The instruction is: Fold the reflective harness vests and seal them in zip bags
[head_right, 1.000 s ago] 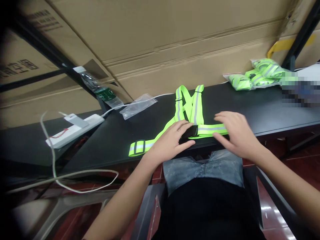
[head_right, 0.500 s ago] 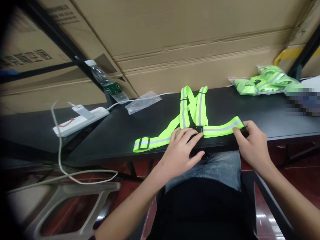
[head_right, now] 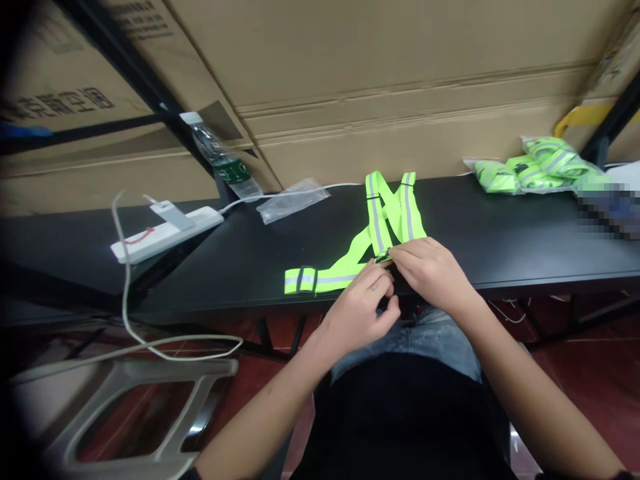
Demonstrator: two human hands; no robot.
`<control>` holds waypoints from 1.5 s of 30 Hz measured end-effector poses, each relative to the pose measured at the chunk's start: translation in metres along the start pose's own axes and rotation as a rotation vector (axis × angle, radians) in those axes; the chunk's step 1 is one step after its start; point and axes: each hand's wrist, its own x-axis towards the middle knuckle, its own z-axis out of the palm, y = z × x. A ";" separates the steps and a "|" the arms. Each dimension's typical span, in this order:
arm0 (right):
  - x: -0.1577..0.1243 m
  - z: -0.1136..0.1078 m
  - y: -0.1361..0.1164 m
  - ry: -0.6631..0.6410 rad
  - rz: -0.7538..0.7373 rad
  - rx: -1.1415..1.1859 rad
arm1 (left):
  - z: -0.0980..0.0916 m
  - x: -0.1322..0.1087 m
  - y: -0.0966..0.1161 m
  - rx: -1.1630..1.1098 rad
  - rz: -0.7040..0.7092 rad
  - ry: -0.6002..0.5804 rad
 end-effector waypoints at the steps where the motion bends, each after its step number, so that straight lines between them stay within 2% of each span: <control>1: -0.002 -0.001 0.003 -0.016 -0.001 0.024 | 0.001 -0.001 -0.001 -0.018 -0.005 0.027; 5: -0.007 -0.010 0.011 -0.081 0.013 0.137 | 0.004 -0.003 -0.001 -0.054 -0.015 0.145; 9: -0.007 -0.015 0.015 -0.140 -0.037 0.137 | 0.004 -0.003 -0.001 -0.037 -0.034 0.222; 13: -0.005 -0.015 0.014 -0.145 -0.047 0.003 | 0.008 -0.001 -0.002 0.008 -0.024 0.177; 16: -0.005 -0.013 0.007 -0.140 0.009 -0.129 | 0.005 0.000 0.000 0.024 -0.038 0.121; 18: -0.007 -0.010 -0.001 -0.125 0.055 -0.188 | -0.008 -0.001 0.004 0.027 -0.071 0.096; 21: -0.011 -0.004 -0.014 -0.083 0.092 -0.270 | -0.046 -0.009 0.003 0.149 -0.162 0.013; 23: -0.013 0.001 -0.021 -0.049 0.111 -0.312 | -0.074 -0.019 -0.006 0.295 -0.265 -0.096; 26: -0.015 0.007 -0.028 -0.009 0.154 -0.303 | -0.106 -0.037 -0.028 0.395 -0.429 -0.167; 28: -0.017 0.011 -0.032 0.020 0.188 -0.283 | -0.115 -0.045 -0.041 0.289 -0.480 -0.241; 30: -0.018 0.014 -0.034 0.050 0.218 -0.279 | -0.116 -0.047 -0.050 0.126 -0.505 -0.240; 32: -0.020 0.015 -0.036 0.067 0.230 -0.283 | -0.113 -0.046 -0.055 -0.081 -0.531 -0.152; 35: -0.021 0.015 -0.038 0.069 0.231 -0.288 | -0.101 -0.035 -0.056 -0.489 -0.549 0.058; 38: -0.022 0.015 -0.039 0.072 0.232 -0.302 | -0.084 -0.015 -0.052 -0.869 -0.528 0.265; 40: -0.023 0.016 -0.041 0.078 0.234 -0.320 | -0.072 0.004 -0.047 -1.036 -0.526 0.371; 45: -0.024 0.019 -0.044 0.076 0.244 -0.341 | -0.048 0.052 -0.037 -1.316 -0.573 0.457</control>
